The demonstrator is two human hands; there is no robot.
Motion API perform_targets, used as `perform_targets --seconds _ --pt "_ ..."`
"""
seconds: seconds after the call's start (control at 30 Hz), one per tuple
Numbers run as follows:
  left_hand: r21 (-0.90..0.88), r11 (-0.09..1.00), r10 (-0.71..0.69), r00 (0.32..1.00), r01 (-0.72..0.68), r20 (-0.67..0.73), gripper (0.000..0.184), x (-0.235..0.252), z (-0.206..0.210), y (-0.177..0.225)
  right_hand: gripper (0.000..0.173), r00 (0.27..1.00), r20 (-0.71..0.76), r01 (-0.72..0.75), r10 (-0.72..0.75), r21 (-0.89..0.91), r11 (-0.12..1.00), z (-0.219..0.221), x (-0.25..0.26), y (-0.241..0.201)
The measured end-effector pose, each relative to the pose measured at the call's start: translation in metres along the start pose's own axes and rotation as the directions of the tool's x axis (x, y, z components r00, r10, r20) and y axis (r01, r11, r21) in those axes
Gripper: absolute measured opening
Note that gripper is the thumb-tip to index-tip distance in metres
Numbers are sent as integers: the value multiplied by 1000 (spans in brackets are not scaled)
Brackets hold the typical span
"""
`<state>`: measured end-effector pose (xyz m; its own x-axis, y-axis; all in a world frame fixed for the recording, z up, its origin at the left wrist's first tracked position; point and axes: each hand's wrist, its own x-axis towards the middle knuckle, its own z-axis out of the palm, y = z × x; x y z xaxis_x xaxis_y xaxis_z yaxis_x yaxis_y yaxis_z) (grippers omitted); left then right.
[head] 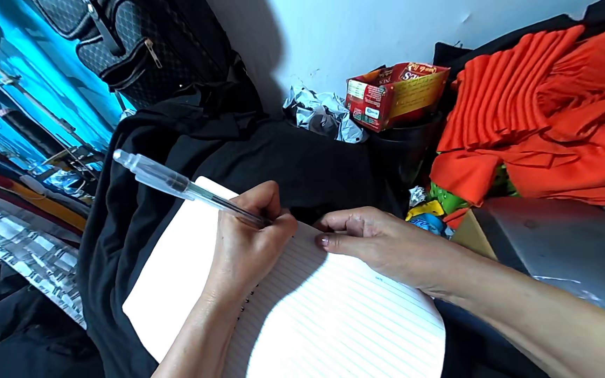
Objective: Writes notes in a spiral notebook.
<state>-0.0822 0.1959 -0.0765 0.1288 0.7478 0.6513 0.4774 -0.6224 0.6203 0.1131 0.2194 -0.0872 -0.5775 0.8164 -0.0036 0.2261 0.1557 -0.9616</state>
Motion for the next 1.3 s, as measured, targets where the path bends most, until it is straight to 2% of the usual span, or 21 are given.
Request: perform_targets --seconds 0.13,0.33,0.8,0.97,1.3 --pt "-88 996 -17 1000 15 -18 30 0 -1 -5 21 1000 5 -8 8 9 1000 1 -1 -2" --pt "24 1000 16 1000 -16 6 30 1 1 -3 21 1000 -11 -14 14 -12 1000 1 -2 -2" --pt "1 1000 13 1000 -13 3 30 3 2 -6 22 1000 -17 27 -27 18 999 1 -1 0" --pt "-219 974 58 998 -60 -16 30 -3 -1 -6 20 1000 -8 -9 9 24 1000 1 -1 -1" --pt "-109 994 6 1000 -5 11 30 1 2 -4 21 1000 -14 23 -23 -4 1000 1 0 1"
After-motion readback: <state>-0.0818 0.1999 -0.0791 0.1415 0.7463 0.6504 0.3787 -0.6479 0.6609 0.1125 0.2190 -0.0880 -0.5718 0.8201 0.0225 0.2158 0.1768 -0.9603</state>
